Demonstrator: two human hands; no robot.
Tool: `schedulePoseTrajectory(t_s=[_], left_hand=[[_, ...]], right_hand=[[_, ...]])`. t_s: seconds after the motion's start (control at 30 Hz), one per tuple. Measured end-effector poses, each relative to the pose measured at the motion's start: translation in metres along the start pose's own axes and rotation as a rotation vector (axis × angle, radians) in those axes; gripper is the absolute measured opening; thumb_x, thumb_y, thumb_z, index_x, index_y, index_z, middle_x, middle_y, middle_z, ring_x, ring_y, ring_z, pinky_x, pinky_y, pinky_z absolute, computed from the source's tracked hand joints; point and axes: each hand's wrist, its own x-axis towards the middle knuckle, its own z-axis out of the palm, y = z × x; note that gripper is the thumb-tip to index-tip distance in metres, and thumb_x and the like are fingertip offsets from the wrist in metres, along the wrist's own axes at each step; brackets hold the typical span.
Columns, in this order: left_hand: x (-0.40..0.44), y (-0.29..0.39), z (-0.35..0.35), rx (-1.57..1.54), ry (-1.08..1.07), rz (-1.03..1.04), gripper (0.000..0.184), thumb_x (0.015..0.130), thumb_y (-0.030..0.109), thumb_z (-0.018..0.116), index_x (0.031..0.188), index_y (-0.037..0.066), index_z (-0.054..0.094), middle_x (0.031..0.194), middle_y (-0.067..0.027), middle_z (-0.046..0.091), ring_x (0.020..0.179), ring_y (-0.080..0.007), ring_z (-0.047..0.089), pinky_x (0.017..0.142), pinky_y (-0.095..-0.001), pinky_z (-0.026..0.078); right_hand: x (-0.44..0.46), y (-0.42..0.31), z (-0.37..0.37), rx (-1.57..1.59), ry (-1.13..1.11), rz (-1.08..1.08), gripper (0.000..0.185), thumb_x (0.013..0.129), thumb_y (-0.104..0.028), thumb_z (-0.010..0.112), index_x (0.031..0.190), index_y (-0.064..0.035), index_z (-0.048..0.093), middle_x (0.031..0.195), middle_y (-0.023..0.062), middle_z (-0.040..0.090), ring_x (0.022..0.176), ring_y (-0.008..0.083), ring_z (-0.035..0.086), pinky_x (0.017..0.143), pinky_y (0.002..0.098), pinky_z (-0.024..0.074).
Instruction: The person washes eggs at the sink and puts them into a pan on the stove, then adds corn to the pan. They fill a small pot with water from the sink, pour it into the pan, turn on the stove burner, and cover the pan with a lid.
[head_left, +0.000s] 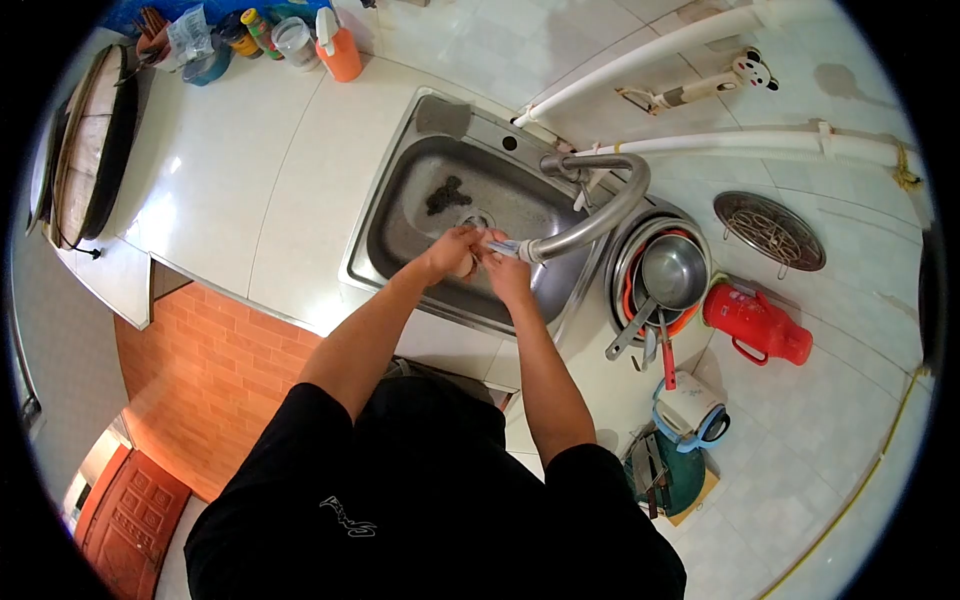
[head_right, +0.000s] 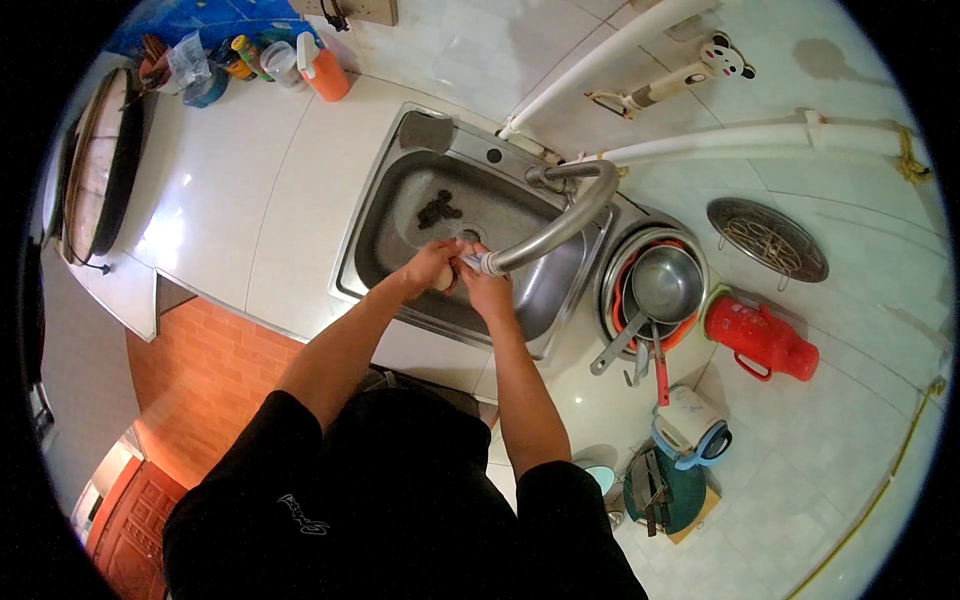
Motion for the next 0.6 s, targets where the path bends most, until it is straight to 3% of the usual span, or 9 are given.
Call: schedulePoseTrajectory(t_s=[0.03, 0.1, 0.17, 0.33, 0.43, 0.5, 0.6], left_hand=[[0.0, 0.0, -0.001, -0.041, -0.018, -0.011, 0.043, 0.1, 0.043, 0.043, 0.102, 0.002, 0.056, 0.069, -0.007, 0.057, 0.053, -0.0172, 0.056, 0.046, -0.032, 0.047], [0.001, 0.001, -0.001, -0.082, -0.034, -0.022, 0.042, 0.1, 0.042, 0.043, 0.102, 0.002, 0.056, 0.069, -0.0076, 0.057, 0.053, -0.0179, 0.056, 0.045, -0.0323, 0.047], [0.001, -0.001, 0.002, -0.062, 0.106, -0.071, 0.044, 0.101, 0.038, 0.041, 0.092, -0.001, 0.058, 0.072, -0.011, 0.061, 0.05, -0.0207, 0.058, 0.042, -0.0335, 0.046], [0.006, 0.002, 0.0, 0.052, 0.123, -0.067, 0.045, 0.1, 0.038, 0.043, 0.086, -0.001, 0.059, 0.068, -0.0105, 0.06, 0.049, -0.0204, 0.058, 0.041, -0.0347, 0.047], [0.003, 0.008, 0.006, 0.083, 0.197, -0.001, 0.044, 0.1, 0.038, 0.045, 0.085, -0.001, 0.059, 0.066, -0.0093, 0.059, 0.05, -0.0193, 0.057, 0.041, -0.0346, 0.046], [0.003, 0.007, 0.006, 0.054, 0.223, 0.018, 0.043, 0.099, 0.038, 0.046, 0.085, 0.0, 0.059, 0.065, -0.0086, 0.059, 0.051, -0.0186, 0.057, 0.042, -0.0345, 0.046], [0.004, 0.003, 0.005, -0.034, 0.134, 0.062, 0.04, 0.099, 0.039, 0.047, 0.088, 0.003, 0.06, 0.069, -0.0069, 0.06, 0.054, -0.0174, 0.057, 0.044, -0.0335, 0.045]], right_hand=[[-0.001, -0.005, 0.0, 0.001, -0.001, 0.0, 0.037, 0.086, -0.011, 0.065, 0.122, -0.0044, 0.056, 0.105, 0.0116, 0.065, 0.093, 0.0207, 0.064, 0.08, 0.0301, 0.0481], [0.0, -0.02, -0.003, 0.062, 0.04, -0.042, 0.04, 0.085, -0.02, 0.068, 0.121, -0.0051, 0.058, 0.109, 0.0135, 0.06, 0.101, 0.0348, 0.06, 0.087, 0.0399, 0.0476], [-0.003, -0.037, -0.015, -0.047, 0.027, -0.106, 0.041, 0.084, -0.018, 0.068, 0.122, -0.0047, 0.057, 0.108, 0.0143, 0.06, 0.1, 0.035, 0.06, 0.087, 0.0404, 0.0476], [-0.004, -0.033, -0.015, -0.134, 0.03, -0.208, 0.042, 0.084, -0.01, 0.066, 0.124, -0.0037, 0.056, 0.101, 0.0165, 0.063, 0.094, 0.0316, 0.062, 0.083, 0.0368, 0.0482], [-0.002, -0.012, -0.002, -0.09, 0.109, -0.161, 0.033, 0.087, -0.012, 0.064, 0.118, -0.0015, 0.058, 0.09, 0.0161, 0.063, 0.086, 0.0315, 0.064, 0.077, 0.0375, 0.0493], [0.002, -0.012, -0.001, -0.096, 0.027, -0.011, 0.033, 0.092, -0.028, 0.058, 0.116, -0.0058, 0.059, 0.095, 0.0218, 0.062, 0.09, 0.0405, 0.061, 0.078, 0.0451, 0.0488], [0.004, -0.034, -0.008, -0.082, -0.051, 0.131, 0.03, 0.096, -0.029, 0.052, 0.108, -0.0031, 0.061, 0.089, 0.024, 0.062, 0.086, 0.0422, 0.06, 0.073, 0.0464, 0.0476]])
